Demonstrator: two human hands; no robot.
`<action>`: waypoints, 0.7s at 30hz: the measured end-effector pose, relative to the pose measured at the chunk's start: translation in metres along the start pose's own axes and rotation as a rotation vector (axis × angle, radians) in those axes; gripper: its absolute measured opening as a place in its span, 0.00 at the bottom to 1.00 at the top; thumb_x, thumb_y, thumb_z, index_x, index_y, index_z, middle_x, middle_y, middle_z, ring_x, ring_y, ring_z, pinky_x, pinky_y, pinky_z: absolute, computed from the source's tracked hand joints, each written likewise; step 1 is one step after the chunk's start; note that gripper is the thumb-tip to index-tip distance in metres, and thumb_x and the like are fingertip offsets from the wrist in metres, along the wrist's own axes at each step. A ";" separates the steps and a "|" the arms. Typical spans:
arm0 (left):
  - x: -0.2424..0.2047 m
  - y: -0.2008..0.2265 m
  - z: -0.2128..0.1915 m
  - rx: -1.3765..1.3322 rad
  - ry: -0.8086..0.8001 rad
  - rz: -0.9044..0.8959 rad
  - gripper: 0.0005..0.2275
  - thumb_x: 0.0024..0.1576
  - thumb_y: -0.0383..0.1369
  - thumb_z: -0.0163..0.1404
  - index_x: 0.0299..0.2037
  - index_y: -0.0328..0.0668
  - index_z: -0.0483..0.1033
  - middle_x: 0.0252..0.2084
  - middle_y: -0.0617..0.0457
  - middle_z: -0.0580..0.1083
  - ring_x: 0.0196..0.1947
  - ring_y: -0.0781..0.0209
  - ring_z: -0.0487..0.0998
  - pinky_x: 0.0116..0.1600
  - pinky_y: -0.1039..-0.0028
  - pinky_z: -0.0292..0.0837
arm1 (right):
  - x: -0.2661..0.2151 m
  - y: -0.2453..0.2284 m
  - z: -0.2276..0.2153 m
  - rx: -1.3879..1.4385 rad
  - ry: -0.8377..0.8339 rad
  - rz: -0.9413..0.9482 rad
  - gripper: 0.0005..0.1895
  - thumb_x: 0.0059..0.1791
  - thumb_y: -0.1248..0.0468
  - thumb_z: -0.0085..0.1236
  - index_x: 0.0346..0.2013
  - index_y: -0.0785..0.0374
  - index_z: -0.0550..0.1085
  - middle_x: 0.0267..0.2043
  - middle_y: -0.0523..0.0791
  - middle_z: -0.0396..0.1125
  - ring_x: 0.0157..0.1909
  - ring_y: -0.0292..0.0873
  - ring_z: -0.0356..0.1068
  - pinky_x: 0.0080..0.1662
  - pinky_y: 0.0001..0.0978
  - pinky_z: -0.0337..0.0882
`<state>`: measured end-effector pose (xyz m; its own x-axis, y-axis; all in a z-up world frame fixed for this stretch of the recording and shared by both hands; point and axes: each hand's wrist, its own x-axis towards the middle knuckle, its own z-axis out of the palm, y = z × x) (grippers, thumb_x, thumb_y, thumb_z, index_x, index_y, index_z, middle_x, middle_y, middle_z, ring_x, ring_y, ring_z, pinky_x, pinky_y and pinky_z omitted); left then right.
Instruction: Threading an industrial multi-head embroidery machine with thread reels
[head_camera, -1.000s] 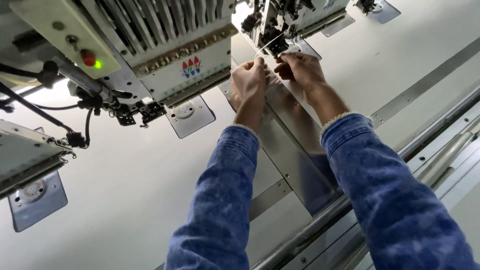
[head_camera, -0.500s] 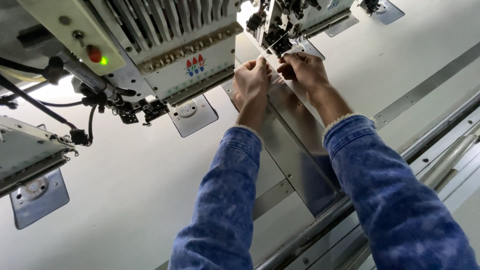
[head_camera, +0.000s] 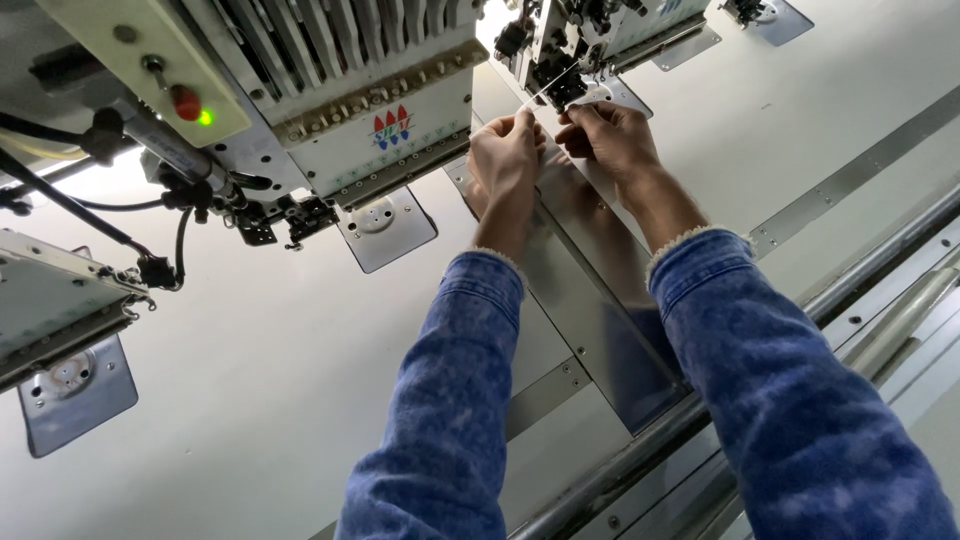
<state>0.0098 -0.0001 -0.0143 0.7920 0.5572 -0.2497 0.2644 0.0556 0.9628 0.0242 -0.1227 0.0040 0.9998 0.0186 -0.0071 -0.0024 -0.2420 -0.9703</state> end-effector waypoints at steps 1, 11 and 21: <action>-0.001 0.001 -0.001 0.000 0.000 0.001 0.10 0.54 0.46 0.52 0.31 0.57 0.85 0.21 0.69 0.77 0.25 0.75 0.82 0.39 0.82 0.64 | 0.000 0.000 0.000 0.000 0.000 -0.001 0.12 0.48 0.52 0.59 0.39 0.52 0.82 0.30 0.40 0.76 0.35 0.33 0.78 0.42 0.23 0.80; 0.001 -0.001 0.000 -0.028 -0.007 0.012 0.11 0.54 0.44 0.52 0.32 0.53 0.85 0.21 0.67 0.78 0.25 0.73 0.82 0.39 0.82 0.64 | 0.001 0.000 0.000 0.018 0.012 0.010 0.12 0.47 0.52 0.59 0.38 0.52 0.83 0.29 0.41 0.75 0.34 0.33 0.78 0.41 0.23 0.81; -0.003 0.003 -0.004 0.028 -0.014 -0.011 0.11 0.54 0.47 0.51 0.31 0.58 0.85 0.21 0.70 0.78 0.27 0.74 0.83 0.40 0.81 0.64 | 0.002 0.003 0.001 0.023 0.011 0.001 0.12 0.47 0.52 0.60 0.38 0.52 0.83 0.30 0.42 0.76 0.34 0.33 0.78 0.41 0.24 0.82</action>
<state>0.0060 0.0021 -0.0104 0.7964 0.5452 -0.2619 0.2886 0.0380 0.9567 0.0266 -0.1227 0.0011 1.0000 0.0081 -0.0053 -0.0034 -0.2194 -0.9756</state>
